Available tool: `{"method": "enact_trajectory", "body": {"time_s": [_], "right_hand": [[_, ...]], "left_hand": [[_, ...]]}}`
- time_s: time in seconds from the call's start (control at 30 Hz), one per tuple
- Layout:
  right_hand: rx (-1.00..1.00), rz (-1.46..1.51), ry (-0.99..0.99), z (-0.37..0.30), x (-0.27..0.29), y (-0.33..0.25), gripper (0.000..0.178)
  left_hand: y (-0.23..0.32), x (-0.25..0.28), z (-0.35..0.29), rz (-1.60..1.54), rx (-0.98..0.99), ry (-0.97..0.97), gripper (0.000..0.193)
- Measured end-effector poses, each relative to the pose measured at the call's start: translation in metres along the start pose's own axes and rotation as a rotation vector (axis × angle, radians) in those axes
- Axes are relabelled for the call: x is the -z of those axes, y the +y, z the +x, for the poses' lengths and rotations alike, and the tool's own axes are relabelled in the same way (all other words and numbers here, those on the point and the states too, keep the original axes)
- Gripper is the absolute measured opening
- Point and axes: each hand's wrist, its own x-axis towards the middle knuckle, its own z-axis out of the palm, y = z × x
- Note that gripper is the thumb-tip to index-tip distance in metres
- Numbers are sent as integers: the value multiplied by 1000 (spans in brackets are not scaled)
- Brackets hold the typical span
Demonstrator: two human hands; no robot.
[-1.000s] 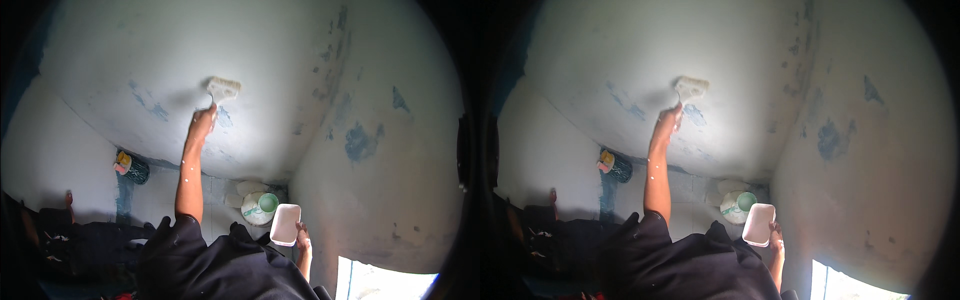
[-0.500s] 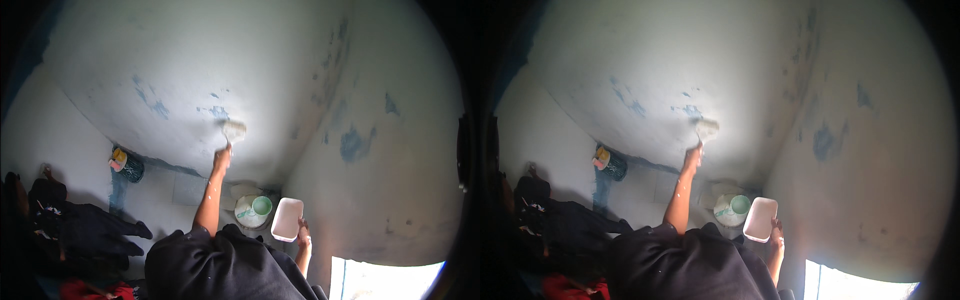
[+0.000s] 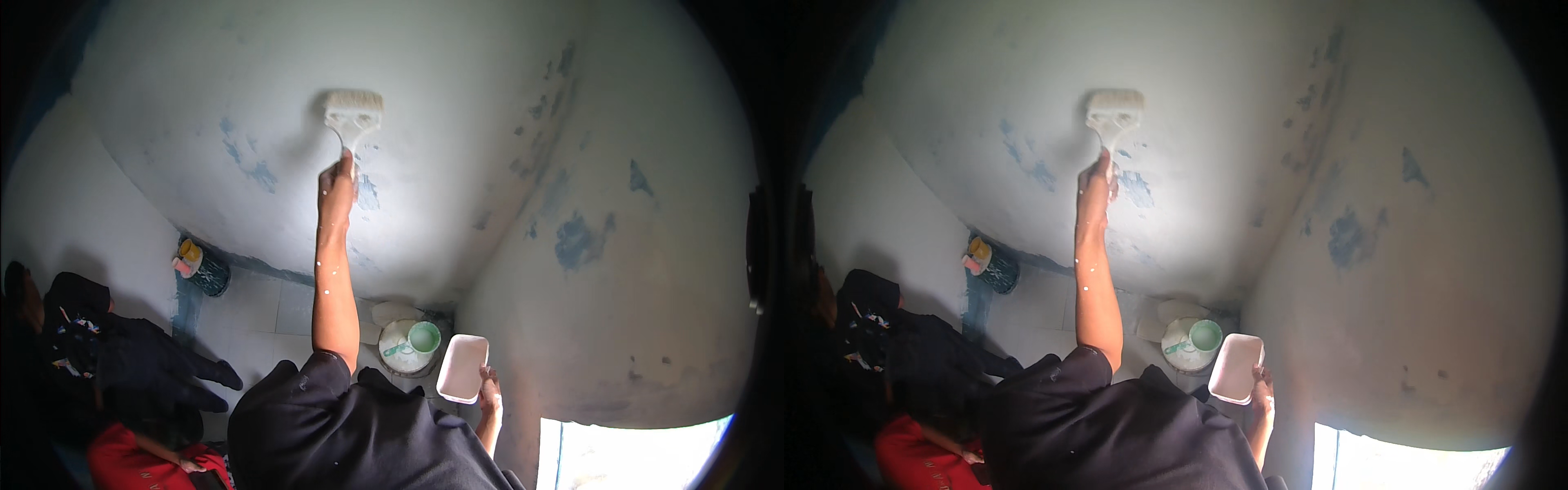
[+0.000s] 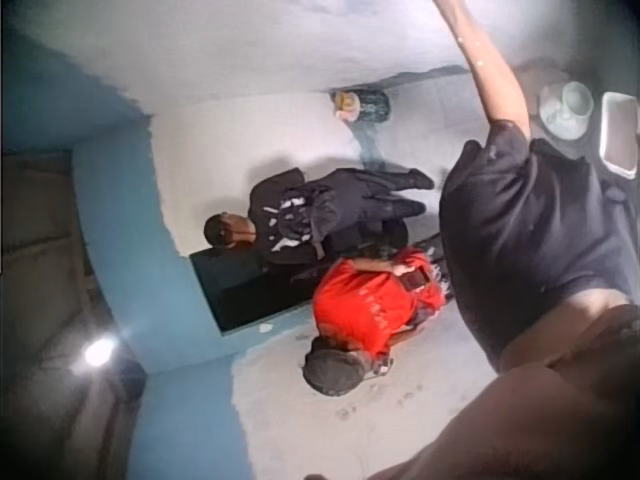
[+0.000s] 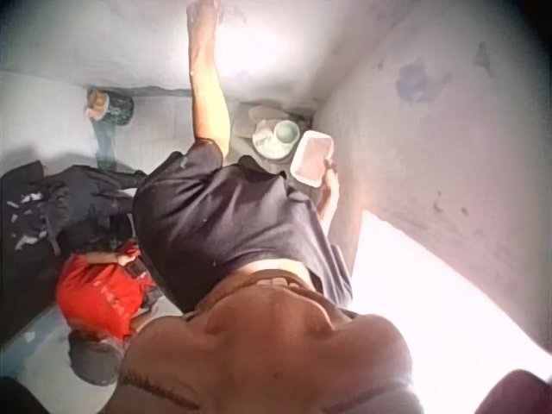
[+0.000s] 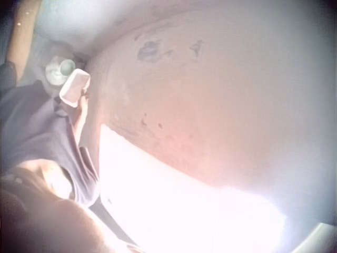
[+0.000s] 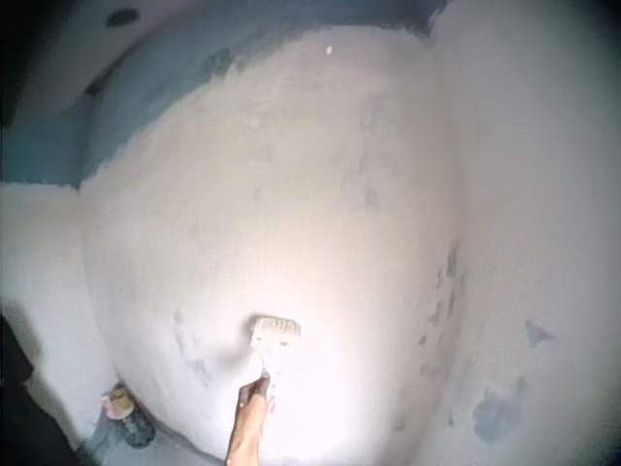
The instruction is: The person paints a wall with a brush, repeatedly dipping it into a paint container held in the other hand. The person covers patches of the wall with white paint, working in a small room with a window.
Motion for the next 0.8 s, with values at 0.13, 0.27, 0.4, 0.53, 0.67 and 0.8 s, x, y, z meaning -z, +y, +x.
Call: {"method": "enact_trajectory", "body": {"time_s": [0.13,0.27,0.4,0.53,0.67,0.8], "right_hand": [[9,-21,-62,-14,-3,-9,61],[-5,151,-240,2,-8,12,49],[-13,121,-269,8,-10,11,43],[-43,118,-73,-12,-10,0,46],[-11,114,-88,8,-1,18,53],[-8,64,-87,-4,-3,7,63]], "left_hand": [[-7,5,3,-86,37,-10,45],[-155,32,-2,196,334,134,41],[-272,60,-59,207,665,51,48],[-263,51,-52,210,615,40,48],[-132,33,-3,216,374,38,44],[-7,16,13,75,162,-38,36]]}}
